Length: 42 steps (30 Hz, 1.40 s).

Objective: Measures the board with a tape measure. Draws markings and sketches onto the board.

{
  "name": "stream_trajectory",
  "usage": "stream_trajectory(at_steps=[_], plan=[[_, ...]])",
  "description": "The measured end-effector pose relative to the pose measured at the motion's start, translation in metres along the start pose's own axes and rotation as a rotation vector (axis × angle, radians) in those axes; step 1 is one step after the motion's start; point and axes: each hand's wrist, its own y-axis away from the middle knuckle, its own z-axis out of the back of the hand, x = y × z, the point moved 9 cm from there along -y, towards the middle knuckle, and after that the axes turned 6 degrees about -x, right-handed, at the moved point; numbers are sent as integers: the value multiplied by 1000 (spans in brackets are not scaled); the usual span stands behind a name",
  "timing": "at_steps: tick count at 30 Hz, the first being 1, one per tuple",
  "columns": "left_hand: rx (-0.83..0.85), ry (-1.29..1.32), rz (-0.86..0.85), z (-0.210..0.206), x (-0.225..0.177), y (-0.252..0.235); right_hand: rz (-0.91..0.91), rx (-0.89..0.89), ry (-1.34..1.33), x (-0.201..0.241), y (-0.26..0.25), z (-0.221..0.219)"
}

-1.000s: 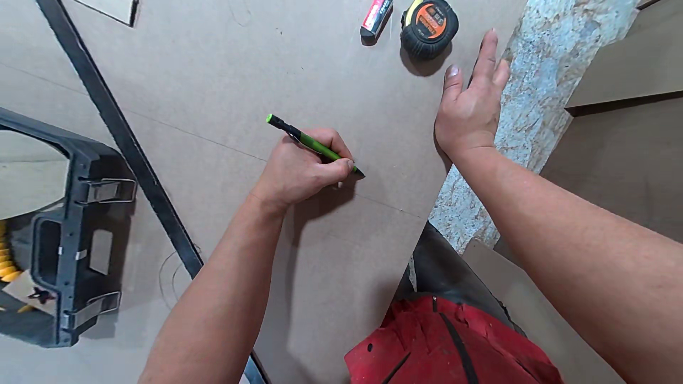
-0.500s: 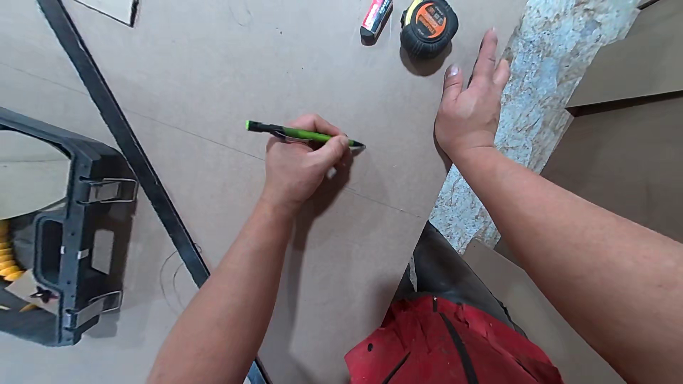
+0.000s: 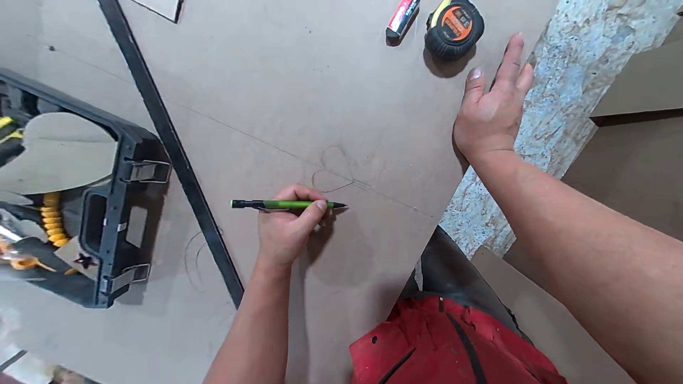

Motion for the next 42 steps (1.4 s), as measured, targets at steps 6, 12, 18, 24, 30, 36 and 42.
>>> stream_trajectory(at_steps=[6,12,18,24,30,36,42], plan=[[52,-69,-19,-21,-7,-13,16,-25,3,0,-1,1],[274,-149,-11,-25,-10,-25,23,-24,29,1,-3,0],[45,-110,-107,-28,-13,-30,14,-37,48,0,-3,0],[-44,-151,-124,-28,-12,-24,5,-33,63,-1,-3,-1],[73,-164,-126,-34,-15,-25,1,-26,54,-1,-3,-1],[160,-165,-85,-36,-13,-30,3,-31,62,-1,-4,-1],[437,-211,-35,-44,-12,-32,10,-28,54,1,-4,0]])
